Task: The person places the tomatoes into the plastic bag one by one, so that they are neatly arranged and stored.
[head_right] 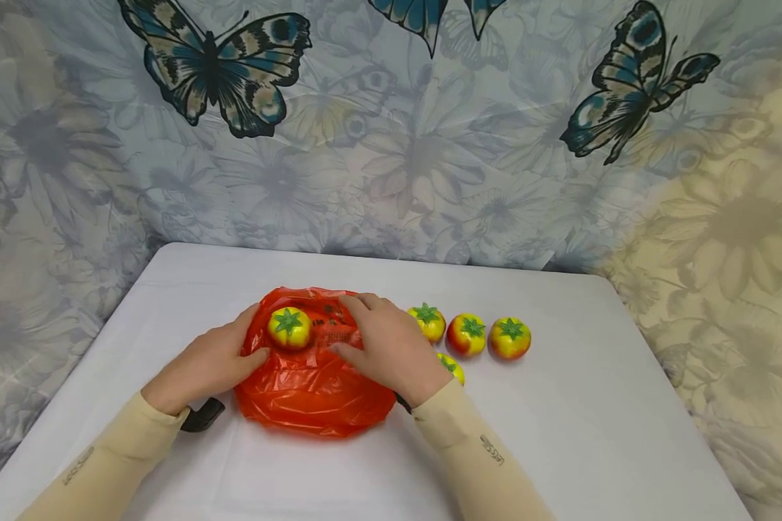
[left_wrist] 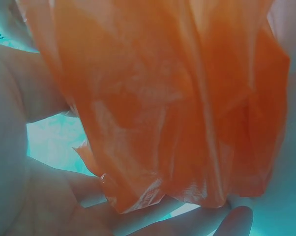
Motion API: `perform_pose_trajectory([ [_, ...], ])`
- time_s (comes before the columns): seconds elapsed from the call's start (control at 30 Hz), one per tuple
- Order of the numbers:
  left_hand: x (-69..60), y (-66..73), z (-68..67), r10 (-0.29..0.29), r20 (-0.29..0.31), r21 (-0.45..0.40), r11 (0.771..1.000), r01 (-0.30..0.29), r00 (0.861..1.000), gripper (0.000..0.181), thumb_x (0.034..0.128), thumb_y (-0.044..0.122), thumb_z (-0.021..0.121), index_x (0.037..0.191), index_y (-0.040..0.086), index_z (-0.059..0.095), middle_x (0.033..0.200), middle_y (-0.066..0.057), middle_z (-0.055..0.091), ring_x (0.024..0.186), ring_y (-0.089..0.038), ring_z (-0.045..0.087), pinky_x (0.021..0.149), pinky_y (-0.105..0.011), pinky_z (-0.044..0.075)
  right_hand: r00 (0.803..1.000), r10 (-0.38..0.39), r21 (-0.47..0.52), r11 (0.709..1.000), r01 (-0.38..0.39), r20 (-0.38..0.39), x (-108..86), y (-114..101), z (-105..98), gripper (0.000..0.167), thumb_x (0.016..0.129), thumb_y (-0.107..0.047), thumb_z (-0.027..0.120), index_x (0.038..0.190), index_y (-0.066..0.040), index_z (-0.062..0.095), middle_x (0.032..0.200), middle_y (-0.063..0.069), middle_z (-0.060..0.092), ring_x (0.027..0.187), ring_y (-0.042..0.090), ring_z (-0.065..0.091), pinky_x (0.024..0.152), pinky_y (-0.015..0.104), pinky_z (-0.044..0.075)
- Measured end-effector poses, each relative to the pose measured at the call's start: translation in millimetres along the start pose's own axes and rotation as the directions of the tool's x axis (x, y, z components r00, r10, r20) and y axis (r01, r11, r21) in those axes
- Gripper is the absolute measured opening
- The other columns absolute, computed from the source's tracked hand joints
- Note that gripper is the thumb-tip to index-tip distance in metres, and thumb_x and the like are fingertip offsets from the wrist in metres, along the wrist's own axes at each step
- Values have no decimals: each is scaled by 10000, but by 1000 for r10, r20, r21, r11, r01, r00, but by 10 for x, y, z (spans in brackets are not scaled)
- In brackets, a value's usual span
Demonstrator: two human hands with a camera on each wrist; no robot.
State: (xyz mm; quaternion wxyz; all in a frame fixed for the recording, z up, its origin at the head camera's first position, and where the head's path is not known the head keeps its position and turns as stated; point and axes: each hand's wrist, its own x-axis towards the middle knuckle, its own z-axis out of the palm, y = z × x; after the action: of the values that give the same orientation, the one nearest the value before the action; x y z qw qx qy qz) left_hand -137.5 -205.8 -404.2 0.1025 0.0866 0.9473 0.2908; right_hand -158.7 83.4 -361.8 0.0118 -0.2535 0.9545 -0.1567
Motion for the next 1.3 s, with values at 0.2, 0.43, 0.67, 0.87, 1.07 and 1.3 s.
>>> perform_pose_trajectory([
  [0.2,-53,-27,-60,-7,-9,12,1000,7,1000,856,1026,295,638,1713,26,204,1532,-225,616,1177,-363,708,990,-605,583,998,20,-57,998,-23,-54,-359,264,-115,737,934,-475,830,1553,-164,577,1469,69,662,1318,292,671,1040,516,601],
  [0.43,-74,-69,-83,-4,-14,17,1000,4,1000,850,1024,302,624,1712,31,206,1513,-218,630,1145,-346,707,972,-592,587,994,86,-76,993,-91,-73,-698,556,-81,712,892,-436,881,1494,-155,624,1404,74,689,1222,306,707,977,532,622],
  [0.67,-156,-121,-63,-18,-25,8,1000,19,1000,864,1031,311,621,1718,24,185,1539,-239,608,1218,-403,699,1001,-631,577,992,114,-73,990,-118,-55,-828,703,6,776,850,-450,915,1506,-158,623,1436,114,679,1272,343,691,997,554,611],
  [0.87,-122,-82,-30,-12,-10,14,1000,12,1000,872,1037,311,616,1717,-1,169,1573,-248,577,1271,-431,682,1031,-644,560,982,186,-65,980,-186,-9,-881,765,86,784,836,-420,930,1516,-173,628,1459,123,667,1294,365,674,997,566,612],
  [1.07,-66,-43,1,1,-8,24,1000,-1,1000,863,1031,308,621,1716,9,187,1552,-241,597,1224,-407,700,1016,-633,570,969,245,-53,968,-244,17,-949,804,119,759,845,-369,929,1514,-178,627,1473,134,654,1334,379,647,1030,585,592],
  [1.3,-11,-7,21,13,-15,27,1000,-13,1000,836,1019,292,628,1707,36,227,1490,-220,651,1108,-340,728,965,-600,597,964,265,-63,963,-263,21,-993,830,109,748,848,-354,926,1514,-184,631,1470,142,660,1319,390,656,1023,593,593],
])
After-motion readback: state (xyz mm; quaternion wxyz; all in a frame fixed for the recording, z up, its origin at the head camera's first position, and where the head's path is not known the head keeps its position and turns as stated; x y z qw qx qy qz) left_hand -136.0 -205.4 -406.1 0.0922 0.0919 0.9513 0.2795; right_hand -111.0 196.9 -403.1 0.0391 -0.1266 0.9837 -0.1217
